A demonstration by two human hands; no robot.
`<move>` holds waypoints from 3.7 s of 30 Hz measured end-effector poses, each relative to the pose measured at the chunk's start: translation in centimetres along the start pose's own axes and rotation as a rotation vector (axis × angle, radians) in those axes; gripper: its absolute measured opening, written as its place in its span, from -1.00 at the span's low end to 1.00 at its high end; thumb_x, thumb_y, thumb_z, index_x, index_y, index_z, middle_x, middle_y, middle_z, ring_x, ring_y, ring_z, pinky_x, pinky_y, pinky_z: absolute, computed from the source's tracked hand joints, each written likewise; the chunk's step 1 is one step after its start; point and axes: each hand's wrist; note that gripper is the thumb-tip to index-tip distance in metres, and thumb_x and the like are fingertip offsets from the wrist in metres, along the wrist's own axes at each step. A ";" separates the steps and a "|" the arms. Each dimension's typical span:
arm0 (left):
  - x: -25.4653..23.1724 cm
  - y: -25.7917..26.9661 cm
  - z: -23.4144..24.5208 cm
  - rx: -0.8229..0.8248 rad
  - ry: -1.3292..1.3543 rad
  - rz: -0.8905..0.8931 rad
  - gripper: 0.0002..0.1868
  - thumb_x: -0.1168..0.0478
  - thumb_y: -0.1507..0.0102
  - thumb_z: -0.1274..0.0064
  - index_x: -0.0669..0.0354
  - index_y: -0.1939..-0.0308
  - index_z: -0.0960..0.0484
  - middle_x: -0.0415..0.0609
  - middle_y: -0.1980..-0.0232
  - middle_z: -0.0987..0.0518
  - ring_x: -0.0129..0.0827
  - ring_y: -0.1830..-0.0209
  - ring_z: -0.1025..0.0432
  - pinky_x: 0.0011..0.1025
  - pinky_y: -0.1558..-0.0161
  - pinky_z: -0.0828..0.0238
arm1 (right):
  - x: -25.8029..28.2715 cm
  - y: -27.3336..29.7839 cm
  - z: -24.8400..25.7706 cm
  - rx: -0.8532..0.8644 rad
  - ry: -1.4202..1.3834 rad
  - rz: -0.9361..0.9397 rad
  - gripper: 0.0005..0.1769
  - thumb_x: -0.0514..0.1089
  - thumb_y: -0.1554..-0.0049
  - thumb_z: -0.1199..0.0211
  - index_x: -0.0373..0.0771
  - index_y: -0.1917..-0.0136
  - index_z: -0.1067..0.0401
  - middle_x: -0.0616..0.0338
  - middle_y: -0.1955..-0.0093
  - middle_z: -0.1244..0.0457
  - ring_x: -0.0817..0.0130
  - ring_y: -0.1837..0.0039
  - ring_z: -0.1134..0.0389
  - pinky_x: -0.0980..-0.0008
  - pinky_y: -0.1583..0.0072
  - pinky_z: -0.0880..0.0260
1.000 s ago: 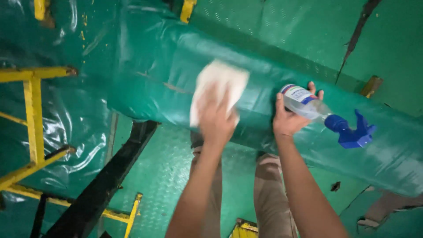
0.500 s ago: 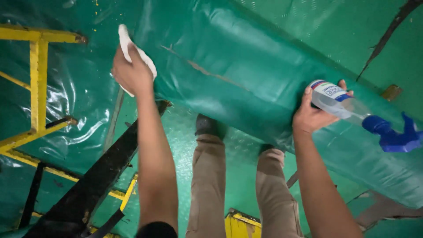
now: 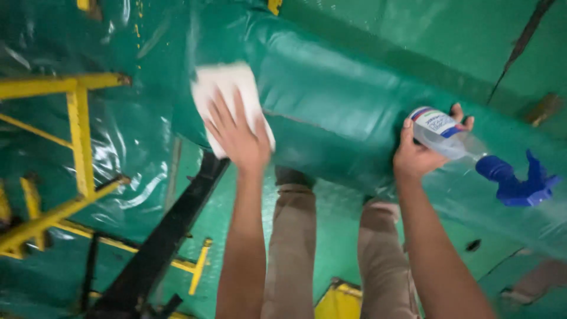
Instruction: Clean and wipe down various gym weight benches using a spray bottle and cloth.
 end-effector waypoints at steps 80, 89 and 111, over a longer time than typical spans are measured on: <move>-4.4 -1.2 5.0 -0.065 0.932 -0.274 0.10 -0.01 -0.19 -0.44 0.32 -0.58 -0.05 0.13 -0.62 -0.12 -0.12 -0.65 -0.05 -0.16 -0.64 0.07 | 19.2 1.4 -19.5 0.335 0.246 0.162 -0.11 0.18 0.23 -0.68 -0.17 -0.26 -0.42 0.08 -0.18 -0.23 0.01 -0.28 -0.20 0.02 -0.30 -0.17; -1.9 -4.1 2.2 -0.020 0.949 -0.001 -0.41 0.34 -0.21 -0.47 0.30 -0.23 -0.48 0.06 -0.13 -0.56 -0.25 -0.08 -0.50 -0.30 -0.17 -0.54 | 17.0 6.3 -9.4 0.251 0.470 0.016 -0.02 0.13 -0.02 -0.47 -0.24 -0.57 -0.15 -0.15 -0.62 0.03 -0.21 -0.66 0.14 -0.23 -0.61 0.28; 2.2 -3.9 -0.8 -0.071 -0.107 0.184 0.02 -0.42 -0.10 -0.23 0.17 -0.41 -0.34 0.00 -0.67 -0.07 0.03 -0.70 0.08 0.17 -0.59 0.22 | 18.7 3.8 -12.3 0.614 0.568 0.365 -0.28 0.09 -0.21 -0.30 0.09 -0.60 -0.25 -0.09 -0.71 0.12 -0.38 -0.66 0.10 -0.21 -0.62 0.13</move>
Point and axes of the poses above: each hand's wrist, its own y-axis away from the middle knuckle, its own z-axis out of the back of the hand, x = y × z
